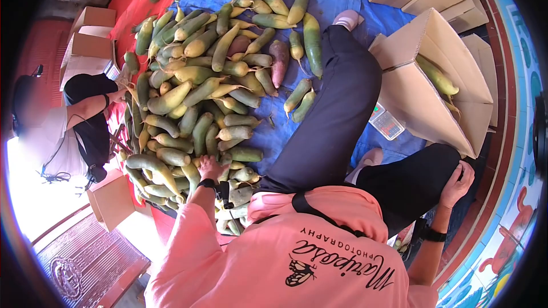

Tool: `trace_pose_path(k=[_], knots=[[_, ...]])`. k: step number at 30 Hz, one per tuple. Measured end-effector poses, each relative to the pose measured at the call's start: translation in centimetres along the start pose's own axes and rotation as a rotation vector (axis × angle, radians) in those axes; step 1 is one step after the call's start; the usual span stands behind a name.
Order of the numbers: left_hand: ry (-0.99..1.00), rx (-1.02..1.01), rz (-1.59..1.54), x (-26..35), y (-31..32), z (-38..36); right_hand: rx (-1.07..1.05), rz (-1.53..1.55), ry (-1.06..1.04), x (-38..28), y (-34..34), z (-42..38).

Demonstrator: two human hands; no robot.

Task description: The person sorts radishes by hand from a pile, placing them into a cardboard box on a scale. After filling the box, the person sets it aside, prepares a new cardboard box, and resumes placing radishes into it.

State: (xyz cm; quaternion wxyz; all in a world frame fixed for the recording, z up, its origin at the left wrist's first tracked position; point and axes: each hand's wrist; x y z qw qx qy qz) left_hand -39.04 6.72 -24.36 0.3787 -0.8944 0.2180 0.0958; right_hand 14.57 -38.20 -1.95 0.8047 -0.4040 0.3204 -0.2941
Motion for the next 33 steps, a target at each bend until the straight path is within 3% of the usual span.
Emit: trace_pose_path(k=[8, 11, 14, 17, 21, 23, 25, 27, 29, 31, 33], knots=[[0.048, -0.014, 0.243, 0.7, 0.4, -1.2, -0.004, -0.010, 0.000, -0.4, -0.1, 0.1], [0.067, 0.103, 0.259, 0.8, -1.0, -2.5, -0.004, -0.007, 0.008, -0.1, -0.1, 0.0], [0.052, 0.339, 0.149, -0.3, -2.5, -2.4, 0.004, -0.002, 0.017, -0.2, 0.0, 0.1], [-0.002, 0.305, 0.139, -0.6, -2.5, -1.3, 0.021, 0.006, 0.016, -0.5, 0.1, 0.1], [-0.031, 0.318, -0.198, -2.6, -5.2, 0.9, 0.054, 0.043, 0.029, -1.4, -0.2, 0.3], [0.171, 0.542, -0.372, -3.2, -7.5, 1.0, 0.080, 0.063, 0.034, -1.7, -0.2, 0.5], [0.179, 0.431, -0.792, -0.4, -13.5, -2.2, 0.098, 0.077, 0.044, -1.9, -0.2, 0.7], [0.320, 0.396, -1.031, 1.8, -18.0, -4.0, 0.100, 0.065, 0.050, -2.1, -0.3, 0.8], [0.523, 0.385, -1.322, 6.4, -24.4, -10.9, 0.104, 0.091, 0.055, -2.3, -0.4, 0.9], [0.764, 0.413, -1.399, 9.7, -29.1, -15.0, 0.114, 0.129, 0.074, -2.7, -0.6, 1.0], [1.103, 0.289, -1.508, 13.3, -32.9, -18.3, 0.132, 0.125, 0.074, -2.6, -0.7, 0.9]])
Point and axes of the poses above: each hand's wrist, its own z-axis towards the middle knuckle, its own y-axis out of the palm, x = y × z, and after that the axes turned 11 degrees about z, right-handed
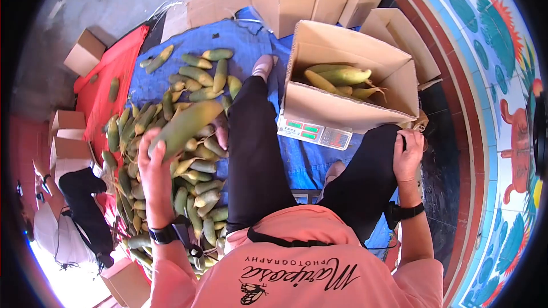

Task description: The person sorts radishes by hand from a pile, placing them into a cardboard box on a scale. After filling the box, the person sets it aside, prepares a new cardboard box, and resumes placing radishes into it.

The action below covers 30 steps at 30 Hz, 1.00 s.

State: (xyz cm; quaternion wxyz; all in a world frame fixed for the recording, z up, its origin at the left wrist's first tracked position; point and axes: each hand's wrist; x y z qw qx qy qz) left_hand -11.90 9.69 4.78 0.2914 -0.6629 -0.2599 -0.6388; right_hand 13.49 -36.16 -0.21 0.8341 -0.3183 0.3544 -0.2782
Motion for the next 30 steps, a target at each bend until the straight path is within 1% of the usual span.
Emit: trace_pose_path(k=[2, 5, 6, 8, 10, 11, 13, 14, 16, 17, 19, 20, 22, 23, 24, 26, 27, 29, 30], knots=[[0.073, -0.145, -0.103, 3.7, 5.5, 2.3, 0.014, 0.008, 0.017, 0.1, -0.1, -0.1], [-0.009, -0.280, -0.172, 5.7, 14.3, 5.1, 0.043, 0.054, 0.027, 0.6, 0.1, -0.4], [-0.020, -0.327, -0.175, 5.7, 17.3, 5.7, 0.051, 0.074, 0.043, 0.5, 0.1, -0.4], [-0.059, -0.493, -0.186, 4.4, 22.5, 7.1, 0.072, 0.085, 0.035, 0.8, 0.1, -0.4], [-0.173, -0.584, -0.211, 3.8, 27.6, 7.9, 0.066, 0.100, 0.030, 0.9, 0.1, -0.4], [-0.170, -0.589, -0.211, 3.1, 29.7, 8.3, 0.073, 0.101, 0.010, 1.3, 0.2, -0.5], [-0.236, -0.735, -0.267, 1.2, 32.9, 9.1, 0.071, 0.106, 0.025, 1.3, 0.1, -0.5], [-0.257, -0.745, -0.197, 0.4, 34.0, 9.3, 0.066, 0.111, 0.037, 1.3, 0.0, -0.5], [-0.210, -0.712, -0.025, -0.8, 34.8, 8.4, 0.074, 0.125, 0.029, 1.5, -0.1, -0.6], [-0.210, -0.712, -0.024, -1.1, 34.7, 8.4, 0.078, 0.136, 0.040, 1.4, -0.2, -0.5], [-0.080, -0.671, 0.221, -1.6, 33.7, 8.7, 0.082, 0.151, 0.054, 1.4, -0.1, -0.6], [-0.081, -0.672, 0.223, -1.4, 33.4, 9.0, 0.088, 0.155, 0.058, 1.5, -0.1, -0.6], [-0.155, -0.789, 0.395, -0.6, 33.0, 9.3, 0.087, 0.156, 0.064, 1.5, -0.2, -0.8], [-0.125, -0.853, 0.440, 0.3, 33.0, 9.1, 0.082, 0.165, 0.062, 1.5, -0.2, -0.9], [-0.119, -0.849, 0.440, 0.3, 33.1, 9.1, 0.083, 0.176, 0.058, 1.5, -0.1, -0.6], [0.062, -0.788, 0.529, 0.3, 33.2, 8.8, 0.083, 0.170, 0.043, 1.3, -0.1, -0.4], [0.064, -0.792, 0.528, 0.2, 32.9, 8.5, 0.075, 0.158, 0.036, 1.3, -0.2, -0.5], [0.308, -0.730, 0.497, 1.1, 31.3, 7.4, 0.040, 0.184, 0.031, 1.2, -0.7, 0.2], [0.311, -0.729, 0.495, 1.2, 30.4, 6.9, 0.005, 0.214, 0.025, 1.1, -0.8, 0.9]])
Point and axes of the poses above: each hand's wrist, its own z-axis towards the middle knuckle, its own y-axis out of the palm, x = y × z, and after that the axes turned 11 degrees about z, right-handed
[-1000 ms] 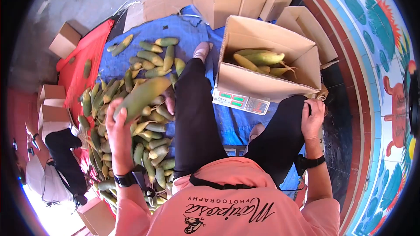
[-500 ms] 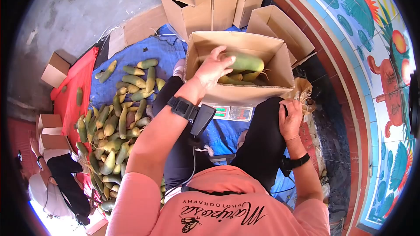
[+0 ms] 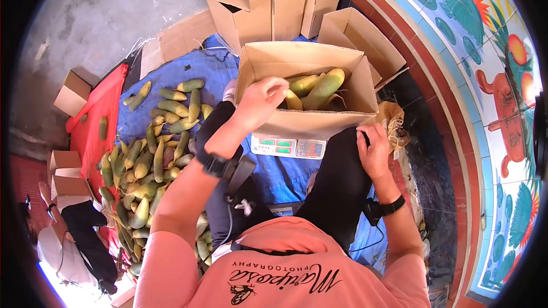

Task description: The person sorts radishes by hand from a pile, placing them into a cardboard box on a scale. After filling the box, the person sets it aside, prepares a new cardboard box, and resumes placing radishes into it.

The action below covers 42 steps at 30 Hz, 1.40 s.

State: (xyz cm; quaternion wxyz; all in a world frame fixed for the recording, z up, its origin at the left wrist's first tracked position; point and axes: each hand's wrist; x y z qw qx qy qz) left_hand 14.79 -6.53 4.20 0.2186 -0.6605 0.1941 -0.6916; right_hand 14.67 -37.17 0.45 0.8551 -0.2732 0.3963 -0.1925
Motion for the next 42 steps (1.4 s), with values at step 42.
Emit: trace_pose_path(k=[42], knots=[[0.241, 0.295, 0.331, -6.4, -3.1, -11.2, -0.368, -0.072, 0.173, 7.2, 5.5, 14.3]])
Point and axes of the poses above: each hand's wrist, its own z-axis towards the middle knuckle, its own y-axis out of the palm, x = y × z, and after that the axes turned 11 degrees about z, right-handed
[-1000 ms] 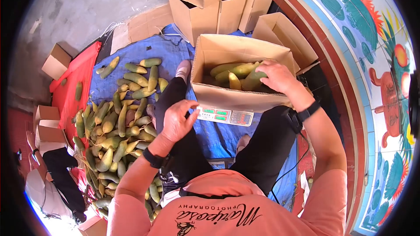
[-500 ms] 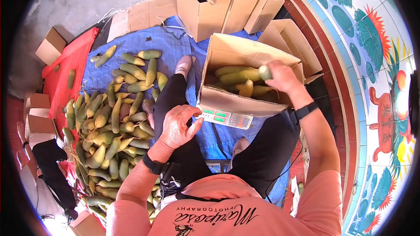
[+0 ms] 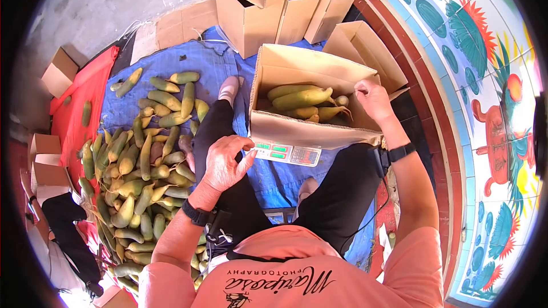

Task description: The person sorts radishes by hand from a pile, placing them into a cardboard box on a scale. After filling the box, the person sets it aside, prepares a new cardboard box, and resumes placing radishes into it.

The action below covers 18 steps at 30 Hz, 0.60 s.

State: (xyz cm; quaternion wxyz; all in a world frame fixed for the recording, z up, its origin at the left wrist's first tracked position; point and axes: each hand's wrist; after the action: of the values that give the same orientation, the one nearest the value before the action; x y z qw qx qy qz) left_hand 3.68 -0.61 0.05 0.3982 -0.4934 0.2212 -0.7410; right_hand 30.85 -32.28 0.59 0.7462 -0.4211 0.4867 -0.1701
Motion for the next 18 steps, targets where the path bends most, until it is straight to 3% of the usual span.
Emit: trace_pose_path(k=[8, 18], knots=[[-0.022, 0.000, -0.018, 0.3, 0.0, -0.1, 0.193, 0.141, -0.093, -6.4, -4.3, -8.1], [-0.019, 0.019, 0.008, 0.2, 0.5, -0.2, 0.335, 0.140, 0.034, -2.2, -1.2, -17.6]])
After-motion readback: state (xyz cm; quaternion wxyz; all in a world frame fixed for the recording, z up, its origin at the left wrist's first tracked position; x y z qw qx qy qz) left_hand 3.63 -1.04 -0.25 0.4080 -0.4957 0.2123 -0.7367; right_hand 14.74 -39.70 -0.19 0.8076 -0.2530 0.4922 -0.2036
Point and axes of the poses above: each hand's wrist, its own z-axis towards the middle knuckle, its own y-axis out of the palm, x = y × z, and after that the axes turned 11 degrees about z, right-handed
